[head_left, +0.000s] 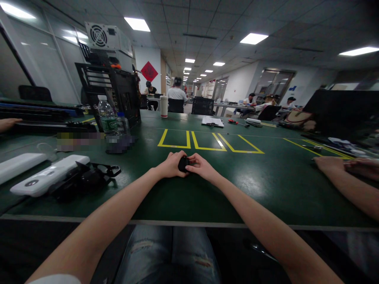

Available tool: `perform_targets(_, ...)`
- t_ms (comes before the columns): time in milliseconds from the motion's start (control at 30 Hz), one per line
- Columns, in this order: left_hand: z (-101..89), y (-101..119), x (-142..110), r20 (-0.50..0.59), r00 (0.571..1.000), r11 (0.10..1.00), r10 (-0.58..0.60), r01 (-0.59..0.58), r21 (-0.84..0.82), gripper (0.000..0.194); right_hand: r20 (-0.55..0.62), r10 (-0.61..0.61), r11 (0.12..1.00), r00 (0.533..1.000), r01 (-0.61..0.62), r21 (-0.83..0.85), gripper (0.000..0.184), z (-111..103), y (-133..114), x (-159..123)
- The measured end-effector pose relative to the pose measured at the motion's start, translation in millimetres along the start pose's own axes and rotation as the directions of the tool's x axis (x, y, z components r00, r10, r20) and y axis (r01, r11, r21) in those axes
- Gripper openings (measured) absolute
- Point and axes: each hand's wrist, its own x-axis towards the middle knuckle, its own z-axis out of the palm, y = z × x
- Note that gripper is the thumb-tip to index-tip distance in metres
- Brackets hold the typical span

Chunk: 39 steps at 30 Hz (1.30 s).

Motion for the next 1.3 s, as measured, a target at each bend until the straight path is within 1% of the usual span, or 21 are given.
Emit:
perform_targets(100,-0.6,0.8,0.0,0.006,1.0,1.0,0.004,-0.004,-0.003,0.052,-0.004,-0.009,1.0,1.0,0.009,0.004,0.029,0.5,-3.5,-1.7)
perform_targets(233,-1.2,1.7,-0.2,0.007,1.0,1.0,0.009,-0.009,-0.014,0.051,-0.033,0.013,1.0,0.999,-0.012,0.005,0.024,1.7,-5.4,-1.4)
perform_targets(367,-0.3,1.2,-0.4,0.004,1.0,1.0,0.003,-0.003,-0.005,0.053,-0.053,0.081,0.996,0.995,-0.079,0.037,0.029,3.1,-2.7,0.9)
perform_targets(467,0.1,0.8,-0.3,0.007,1.0,1.0,-0.001,0.001,-0.002,0.056,-0.017,0.126,0.991,0.992,-0.125,0.052,0.03,2.6,-0.4,1.7)
perform_targets(533,-0.1,0.8,-0.2,0.011,1.0,1.0,-0.005,0.005,-0.004,0.056,0.013,0.105,0.993,0.994,-0.105,0.045,0.029,1.6,0.6,1.6)
perform_targets(667,-1.9,0.7,-0.2,0.023,1.0,1.0,-0.017,0.017,-0.006,0.053,0.012,0.02,1.0,1.0,-0.02,0.017,0.03,1.1,-0.1,0.4)
perform_targets(767,-3.2,-0.5,-0.8,0.029,0.999,0.999,-0.043,0.043,-0.001,0.051,0.021,-0.011,1.0,1.0,0.011,0.024,0.033,3.6,-2.7,-0.5)
perform_targets(867,-3.4,-2.0,-1.3,0.026,0.999,0.999,-0.042,0.042,0.0,0.051,0.014,0.005,0.999,1.0,-0.006,0.052,0.028,7.1,-4.0,0.3)
perform_targets(967,-2.1,-3.5,-1.3,0.018,0.999,0.999,-0.031,0.031,0.006,0.053,-0.027,0.027,0.997,0.999,-0.025,0.077,0.024,9.4,-2.1,3.1)
perform_targets(1133,0.7,-5.4,-0.5,0.003,1.0,1.0,-0.028,0.028,0.013,0.054,-0.066,0.093,0.992,0.993,-0.086,0.097,0.028,9.4,0.8,6.3)
perform_targets(1200,0.8,-5.3,-0.6,0.001,1.0,1.0,-0.027,0.027,0.011,0.055,-0.053,0.113,0.99,0.992,-0.108,0.089,0.028,8.1,-0.1,5.8)
perform_targets(1300,0.0,-4.3,-0.8,0.006,0.999,0.999,-0.032,0.032,0.007,0.054,0.001,0.068,0.995,0.998,-0.068,0.072,0.026,5.8,-2.4,3.6)
